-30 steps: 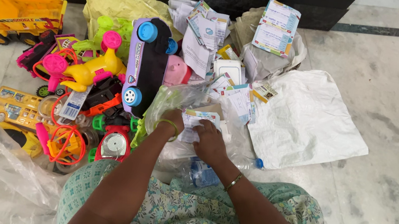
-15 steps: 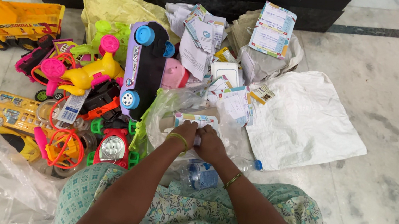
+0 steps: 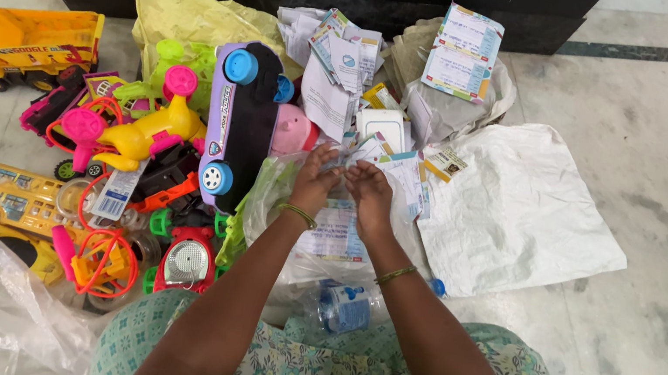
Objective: The person sits on the floor and sorts a mixed pile of items, including toys, papers, and plastic bottles, into a clear plastic bag. They handle each item individually, placing them into the bag.
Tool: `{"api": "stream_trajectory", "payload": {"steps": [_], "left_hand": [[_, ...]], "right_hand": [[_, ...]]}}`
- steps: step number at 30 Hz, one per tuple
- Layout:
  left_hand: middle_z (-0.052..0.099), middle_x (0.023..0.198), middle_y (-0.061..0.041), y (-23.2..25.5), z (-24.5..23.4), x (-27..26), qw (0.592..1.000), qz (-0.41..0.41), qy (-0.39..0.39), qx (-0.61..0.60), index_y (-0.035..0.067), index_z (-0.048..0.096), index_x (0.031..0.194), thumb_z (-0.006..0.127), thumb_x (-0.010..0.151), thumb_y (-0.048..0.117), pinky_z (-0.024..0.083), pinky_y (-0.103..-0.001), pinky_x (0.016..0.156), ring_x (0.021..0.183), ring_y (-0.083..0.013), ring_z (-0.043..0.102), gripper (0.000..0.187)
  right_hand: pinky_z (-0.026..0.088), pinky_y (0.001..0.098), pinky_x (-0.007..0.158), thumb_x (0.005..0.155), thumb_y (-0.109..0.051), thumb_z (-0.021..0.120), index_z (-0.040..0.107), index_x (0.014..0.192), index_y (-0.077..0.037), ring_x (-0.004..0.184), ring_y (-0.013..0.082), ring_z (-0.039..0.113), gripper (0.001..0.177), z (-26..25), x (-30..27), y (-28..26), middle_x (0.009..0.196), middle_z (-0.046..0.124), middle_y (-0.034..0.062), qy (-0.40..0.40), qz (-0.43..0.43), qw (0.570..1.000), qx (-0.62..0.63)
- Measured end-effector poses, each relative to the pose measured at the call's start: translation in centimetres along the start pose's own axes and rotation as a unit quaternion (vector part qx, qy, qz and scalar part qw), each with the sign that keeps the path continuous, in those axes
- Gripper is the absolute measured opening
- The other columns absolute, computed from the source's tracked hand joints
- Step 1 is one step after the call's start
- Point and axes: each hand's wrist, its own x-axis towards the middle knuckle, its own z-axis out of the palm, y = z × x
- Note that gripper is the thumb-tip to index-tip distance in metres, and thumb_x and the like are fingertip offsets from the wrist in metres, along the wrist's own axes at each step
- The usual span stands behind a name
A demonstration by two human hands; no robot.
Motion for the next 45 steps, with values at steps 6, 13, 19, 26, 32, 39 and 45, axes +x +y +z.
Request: {"api": "stream_trajectory", "payload": {"steps": [6,13,19,26,32,39,45], "left_hand": [[0.058,0.118,-0.008,-3.7,-3.1,1.6,0.995,-0.042,0.047,-0.083,0.017,0.026,0.162,0.06,0.092,-0.004,0.051,-0.026,0.081,0.098,-0.0138,0.058,0.081],[0.065,0.093,-0.003,-0.8,-1.7,-0.4,0.997,-0.034,0.061,0.031,0.028,0.005,0.166,0.057,0.094,0.006,0.051,-0.025,0.071,0.079,-0.0096,0.06,0.091],[0.061,0.095,-0.009,1.3,-0.8,-1.3,0.974,-0.072,0.111,0.182,0.026,0.021,0.167,0.06,0.099,0.014,0.051,-0.029,0.072,0.079,-0.0152,0.054,0.079],[0.063,0.121,-0.006,-2.6,-1.9,0.2,0.992,-0.03,0.108,-0.056,0.009,0.049,0.147,0.054,0.107,0.019,0.057,-0.031,0.086,0.097,-0.0142,0.064,0.041],[0.06,0.114,-0.005,-3.4,-2.0,-0.1,0.981,-0.056,0.148,-0.109,0.008,0.053,0.146,0.055,0.107,0.014,0.052,-0.03,0.08,0.091,-0.0134,0.058,0.039],[0.064,0.124,-0.006,-2.8,-2.4,-0.7,0.986,0.054,0.153,-0.03,0.008,0.048,0.148,0.059,0.09,-0.012,0.054,-0.028,0.089,0.105,-0.0143,0.064,0.062],[0.07,0.127,-0.015,-0.3,-2.6,-3.1,0.928,0.127,0.082,0.341,0.009,0.06,0.131,0.073,0.073,-0.01,0.054,-0.037,0.097,0.116,-0.0314,0.068,0.062]], "right_hand": [[0.048,0.0319,0.099,0.09,-0.002,0.058,0.033,0.156,-0.023,0.124,0.0174,0.056,0.074,2.3,0.1,-1.8,0.143,0.046,0.0103,-0.022,0.074,0.995,-0.066],[0.048,0.0344,0.105,0.09,0.001,0.064,0.011,0.165,-0.032,0.125,0.021,0.055,0.098,3.0,1.8,-1.3,0.148,0.045,0.0211,-0.115,0.064,0.957,-0.258],[0.054,0.0358,0.097,0.086,0.006,0.06,0.022,0.159,-0.018,0.119,0.0207,0.063,0.086,1.6,3.1,1.7,0.136,0.057,0.0175,-0.135,0.1,0.964,-0.208],[0.054,0.0251,0.084,0.097,-0.007,0.06,0.069,0.122,0.002,0.093,0.0116,0.069,0.027,1.2,0.9,0.8,0.104,0.076,0.0052,-0.022,0.022,0.978,-0.206],[0.044,0.0241,0.06,0.091,-0.004,0.075,0.078,0.1,0.002,0.063,0.0069,0.053,0.011,1.5,-1.9,-0.5,0.077,0.068,0.0044,0.075,-0.068,0.948,-0.301],[0.055,0.0229,0.065,0.085,0.004,0.061,0.072,0.098,0.0,0.07,0.0078,0.064,0.017,-1.0,-3.0,-2.5,0.083,0.07,-0.0001,0.029,0.044,0.963,-0.266],[0.054,0.0342,0.069,0.073,-0.006,0.074,0.077,0.093,-0.007,0.069,0.0198,0.067,0.02,-1.7,-4.8,-4.1,0.082,0.074,0.0108,-0.043,0.006,0.834,-0.549]]}}
